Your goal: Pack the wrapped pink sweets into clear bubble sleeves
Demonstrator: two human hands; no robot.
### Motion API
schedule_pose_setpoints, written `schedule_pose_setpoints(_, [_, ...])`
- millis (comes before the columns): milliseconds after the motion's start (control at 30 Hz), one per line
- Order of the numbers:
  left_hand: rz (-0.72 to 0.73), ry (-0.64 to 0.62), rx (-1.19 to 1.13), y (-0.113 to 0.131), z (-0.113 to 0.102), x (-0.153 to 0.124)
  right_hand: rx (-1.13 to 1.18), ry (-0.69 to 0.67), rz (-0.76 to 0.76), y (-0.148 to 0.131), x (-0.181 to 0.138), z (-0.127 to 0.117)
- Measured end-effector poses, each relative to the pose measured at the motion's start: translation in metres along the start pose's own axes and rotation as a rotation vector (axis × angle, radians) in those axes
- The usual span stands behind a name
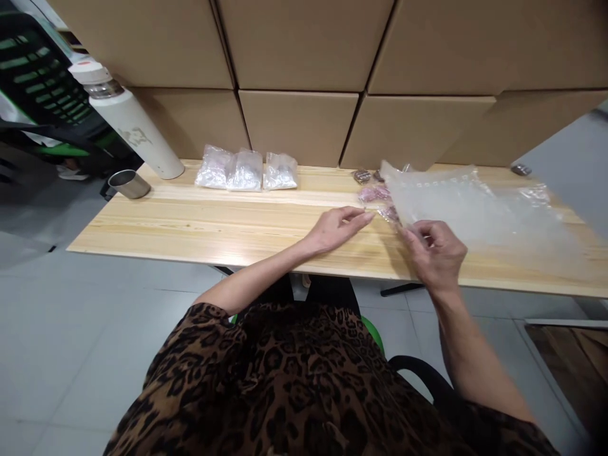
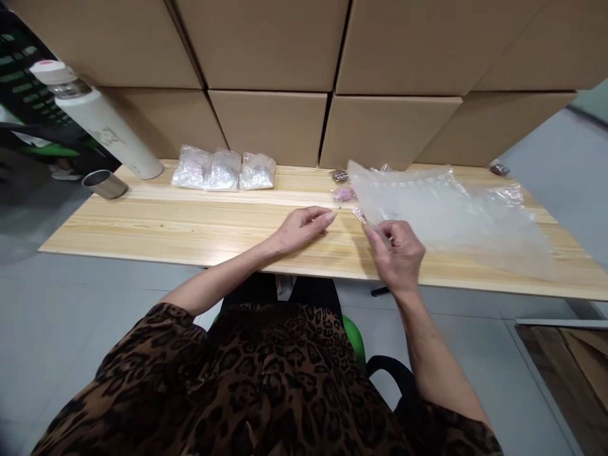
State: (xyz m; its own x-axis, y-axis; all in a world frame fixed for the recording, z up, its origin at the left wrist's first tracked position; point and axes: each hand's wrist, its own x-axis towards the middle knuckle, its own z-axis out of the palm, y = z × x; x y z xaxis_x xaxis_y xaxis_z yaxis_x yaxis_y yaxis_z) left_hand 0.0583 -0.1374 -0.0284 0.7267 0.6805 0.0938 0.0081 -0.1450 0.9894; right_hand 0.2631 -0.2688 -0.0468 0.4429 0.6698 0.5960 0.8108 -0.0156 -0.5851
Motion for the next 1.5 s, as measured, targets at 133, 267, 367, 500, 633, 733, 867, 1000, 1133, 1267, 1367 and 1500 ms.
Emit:
schedule_pose_setpoints(133, [-0.18,0.039,-0.22,-0.008,0.021,0.016,0.054,-0.209,-0.111,-0.025,-0.022,0.018])
schedule_pose_setpoints(267, [-0.338,0.126,-0.319,-0.007,0.016,0.023,0.161,-0.21,-0.106,-0.029,-0.032,0.029])
schedule_pose_setpoints(367, [-0.353,0.154,-0.327,-0.004,0.013,0.021,0.269,-0.186,-0.064,-0.028,-0.034,0.03])
schedule_pose_setpoints(500, [-0.342,0.137,-0.333,-0.005,0.014,0.019,0.397,-0.163,0.028,-0.024,-0.035,0.028])
schedule_pose_setpoints(633, [-0.33,0.123,-0.377,-0.005,0.013,0.019,0.562,-0.089,0.245,-0.015,-0.035,0.028])
schedule_pose_setpoints(733, [-0.308,0.132,-0.385,-0.002,0.01,0.017,0.788,-0.014,0.466,-0.01,-0.032,0.031])
schedule_pose_setpoints(867, [-0.269,0.108,-0.325,-0.001,0.008,0.01,0.964,0.091,0.542,-0.015,-0.025,0.033])
schedule_pose_setpoints(1000, [-0.165,0.047,-0.133,-0.012,0.012,0.006,0.888,0.258,0.407,-0.042,-0.029,0.032])
schedule_pose_setpoints(1133, [0.073,0.259,0.057,-0.014,0.009,-0.005,0.619,0.319,0.044,-0.074,-0.038,0.024])
schedule_pose_setpoints(1267, [0.208,0.329,-0.085,0.003,-0.001,-0.041,0.405,0.097,-0.396,-0.096,-0.044,0.026])
schedule_pose_setpoints(1367, [0.137,0.244,-0.21,0.007,-0.01,-0.07,0.374,-0.131,-0.611,-0.108,-0.049,0.041])
schedule_pose_setpoints(1500, [0.027,0.431,-0.318,-0.011,-0.033,-0.097,0.344,-0.264,-0.59,-0.105,-0.05,0.052])
